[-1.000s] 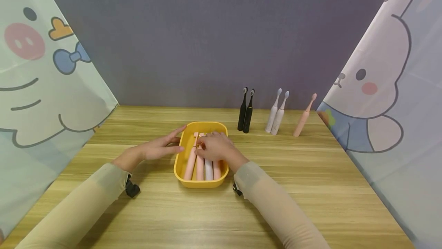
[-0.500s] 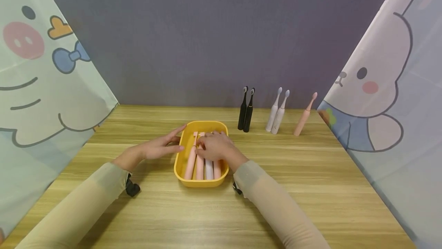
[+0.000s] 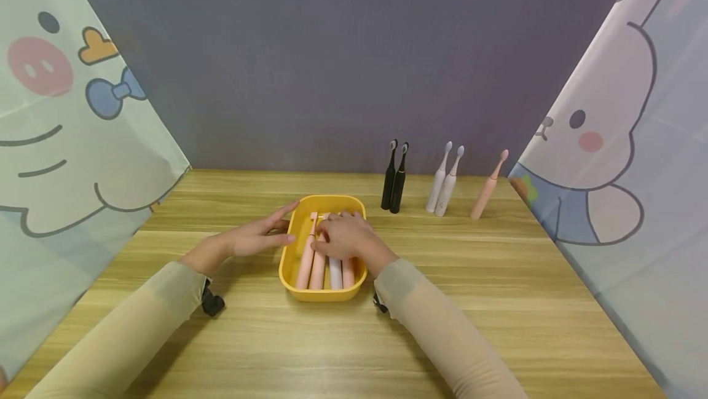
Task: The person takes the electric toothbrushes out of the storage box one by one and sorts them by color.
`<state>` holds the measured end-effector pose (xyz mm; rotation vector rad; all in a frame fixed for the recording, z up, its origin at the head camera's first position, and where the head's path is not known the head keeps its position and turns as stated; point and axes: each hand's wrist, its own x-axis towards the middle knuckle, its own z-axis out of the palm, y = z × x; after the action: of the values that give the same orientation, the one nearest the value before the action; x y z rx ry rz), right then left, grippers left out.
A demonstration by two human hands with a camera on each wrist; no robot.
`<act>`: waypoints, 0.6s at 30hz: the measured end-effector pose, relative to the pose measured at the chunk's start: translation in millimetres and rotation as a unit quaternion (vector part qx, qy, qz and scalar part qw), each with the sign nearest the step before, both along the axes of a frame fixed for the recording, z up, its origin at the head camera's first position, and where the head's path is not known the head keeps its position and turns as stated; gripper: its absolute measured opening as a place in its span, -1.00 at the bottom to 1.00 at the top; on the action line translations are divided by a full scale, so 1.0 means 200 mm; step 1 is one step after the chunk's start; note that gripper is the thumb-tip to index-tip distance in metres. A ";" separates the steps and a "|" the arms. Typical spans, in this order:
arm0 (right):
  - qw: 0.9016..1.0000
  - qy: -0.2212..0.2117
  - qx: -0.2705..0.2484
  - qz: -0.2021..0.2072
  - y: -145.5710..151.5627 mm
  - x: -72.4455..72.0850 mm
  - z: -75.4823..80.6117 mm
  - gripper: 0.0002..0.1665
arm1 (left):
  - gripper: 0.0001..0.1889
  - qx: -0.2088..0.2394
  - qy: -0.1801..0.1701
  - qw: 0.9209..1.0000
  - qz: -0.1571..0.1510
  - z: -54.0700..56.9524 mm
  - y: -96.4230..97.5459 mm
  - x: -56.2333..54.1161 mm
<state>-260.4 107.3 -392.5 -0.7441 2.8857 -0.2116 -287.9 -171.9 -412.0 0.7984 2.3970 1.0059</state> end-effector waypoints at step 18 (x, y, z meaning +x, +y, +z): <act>0.998 0.014 -0.054 -0.001 0.01 0.00 0.00 -0.37 | -0.03 -0.009 0.007 1.000 0.005 0.00 0.00 0.00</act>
<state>-260.4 110.0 -392.2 -0.7678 2.9207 -0.3643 -287.4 -171.4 -412.5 0.7902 2.4216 0.9855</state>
